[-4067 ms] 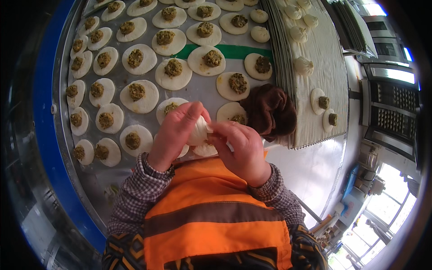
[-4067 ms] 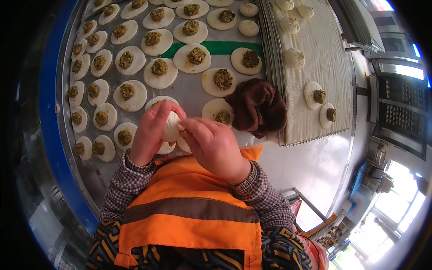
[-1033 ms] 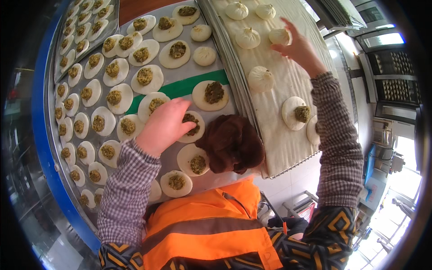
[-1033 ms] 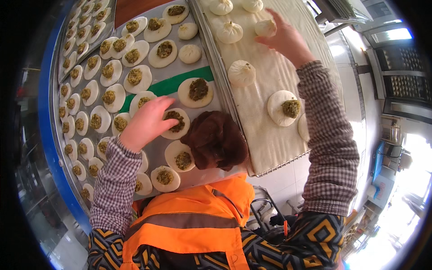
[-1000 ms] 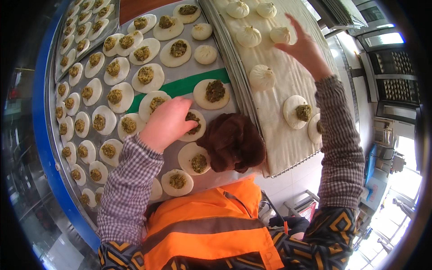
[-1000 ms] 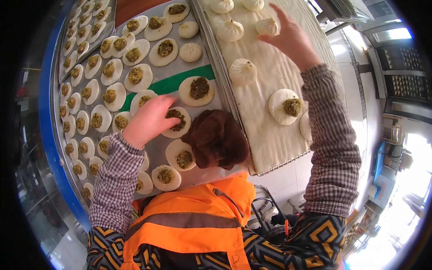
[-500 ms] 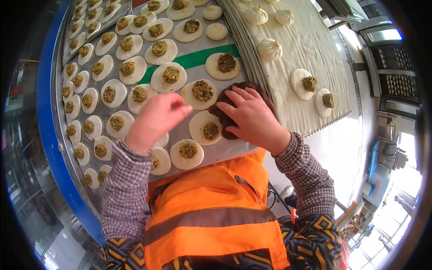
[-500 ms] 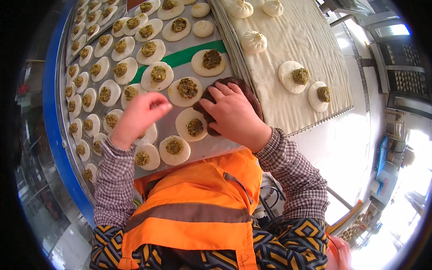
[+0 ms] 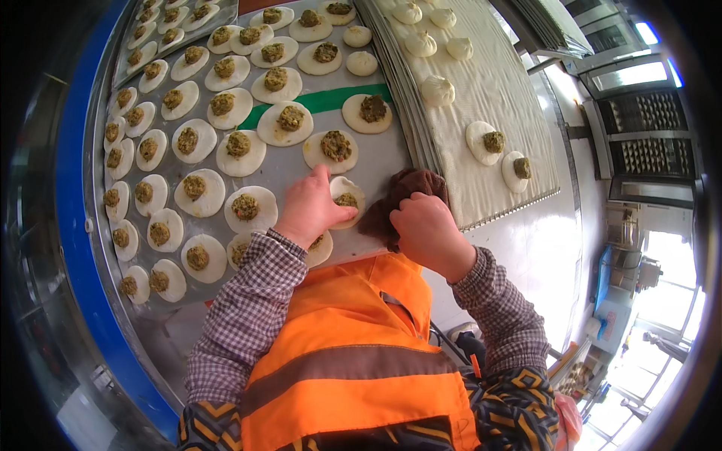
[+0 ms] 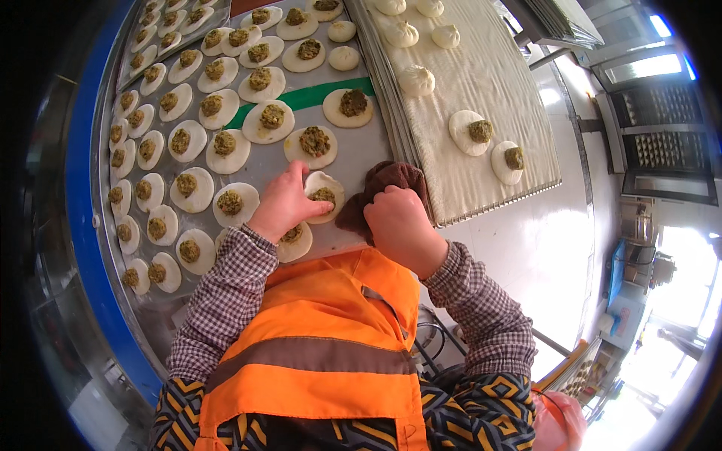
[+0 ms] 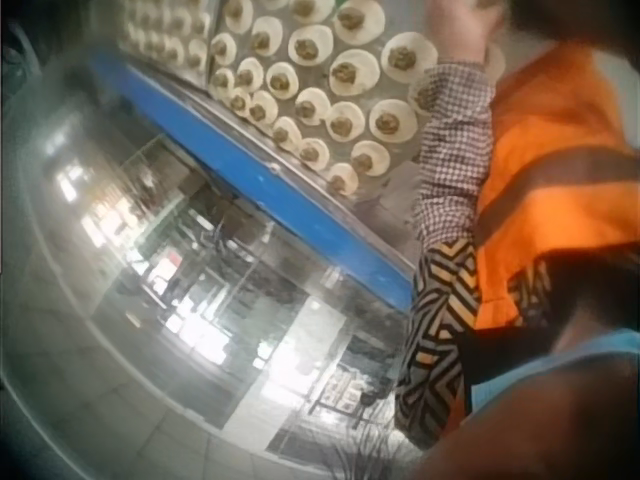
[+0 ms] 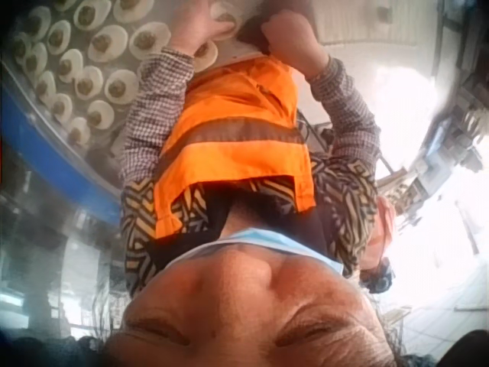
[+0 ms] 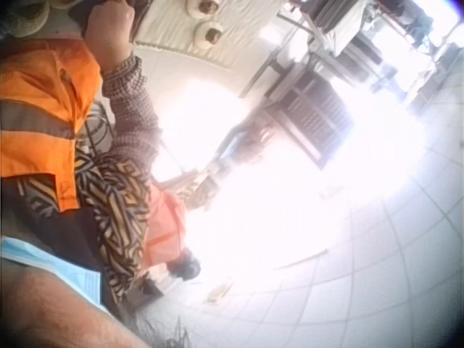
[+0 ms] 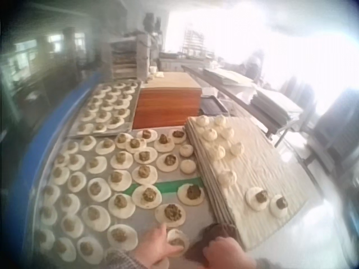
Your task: The person repeatedly picks flat dough circles with filling from a conveyor, pleats and seals them into dumplings by hand, and places the finished dumplings onto a tray. The process continues in a steady loop with no tools used.
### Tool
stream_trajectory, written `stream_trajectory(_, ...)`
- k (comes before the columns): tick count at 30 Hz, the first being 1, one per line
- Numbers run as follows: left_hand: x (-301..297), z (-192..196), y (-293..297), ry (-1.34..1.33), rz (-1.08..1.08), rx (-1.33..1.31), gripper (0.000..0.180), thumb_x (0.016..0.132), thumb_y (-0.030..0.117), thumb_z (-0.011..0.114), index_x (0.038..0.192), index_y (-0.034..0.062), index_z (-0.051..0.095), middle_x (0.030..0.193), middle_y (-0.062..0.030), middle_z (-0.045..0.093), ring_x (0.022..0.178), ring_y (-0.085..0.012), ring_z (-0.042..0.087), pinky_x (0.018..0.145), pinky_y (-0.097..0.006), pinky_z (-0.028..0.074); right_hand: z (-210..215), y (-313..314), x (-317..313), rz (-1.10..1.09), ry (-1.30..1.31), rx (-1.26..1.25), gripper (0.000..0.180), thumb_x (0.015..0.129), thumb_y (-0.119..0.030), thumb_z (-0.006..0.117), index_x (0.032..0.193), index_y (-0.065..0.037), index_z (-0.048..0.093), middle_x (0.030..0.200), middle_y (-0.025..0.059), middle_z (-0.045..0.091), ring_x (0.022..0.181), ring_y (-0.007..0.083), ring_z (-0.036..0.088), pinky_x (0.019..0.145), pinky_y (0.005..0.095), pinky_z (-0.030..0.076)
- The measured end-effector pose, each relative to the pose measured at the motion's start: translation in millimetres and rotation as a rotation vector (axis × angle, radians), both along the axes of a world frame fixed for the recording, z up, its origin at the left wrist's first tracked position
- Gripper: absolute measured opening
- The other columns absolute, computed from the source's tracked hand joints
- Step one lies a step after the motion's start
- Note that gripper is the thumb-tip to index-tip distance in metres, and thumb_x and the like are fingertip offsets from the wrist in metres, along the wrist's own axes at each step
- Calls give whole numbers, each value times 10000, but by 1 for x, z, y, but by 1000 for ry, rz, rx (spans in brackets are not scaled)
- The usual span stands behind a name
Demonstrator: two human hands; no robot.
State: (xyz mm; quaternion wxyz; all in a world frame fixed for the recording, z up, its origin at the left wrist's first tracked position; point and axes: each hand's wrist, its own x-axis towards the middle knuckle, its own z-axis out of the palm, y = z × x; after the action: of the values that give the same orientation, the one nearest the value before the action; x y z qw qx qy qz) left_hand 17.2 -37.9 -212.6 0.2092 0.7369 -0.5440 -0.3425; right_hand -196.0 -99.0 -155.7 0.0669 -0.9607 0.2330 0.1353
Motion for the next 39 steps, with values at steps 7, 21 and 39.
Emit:
stream_trajectory(7, -6, 3, 5, -117, -229, -216, 456, 631, 280, 829, 924, 20, 595, 911, -183, 623, 890, -389, 589, 817, -470, 483, 9, 4, -10, -43, -137, 54, 88, 682, -137, 665, 732, -99, 603, 774, 47, 568, 809, 243, 551, 680, 356, 452)
stream_trajectory(21, 59, 16, 24, 1711, 599, 32, 457, 903, 166, 660, 1308, 27, 501, 1223, -84, 604, 1124, -210, 597, 993, -375, 489, 12, -55, 59, -349, -537, 273, 287, 786, -197, 730, 1001, -25, 650, 861, 130, 642, 811, 285, 638, 746, 378, 520)
stream_trajectory(39, 56, 7, 35, 1450, 574, -90, 367, 953, 75, 603, 1297, 41, 480, 1180, -57, 590, 1050, -152, 617, 865, -315, 561, -26, -79, 136, -302, -532, 346, 198, 725, -112, 712, 897, -21, 678, 825, 116, 673, 775, 284, 640, 707, 393, 514)
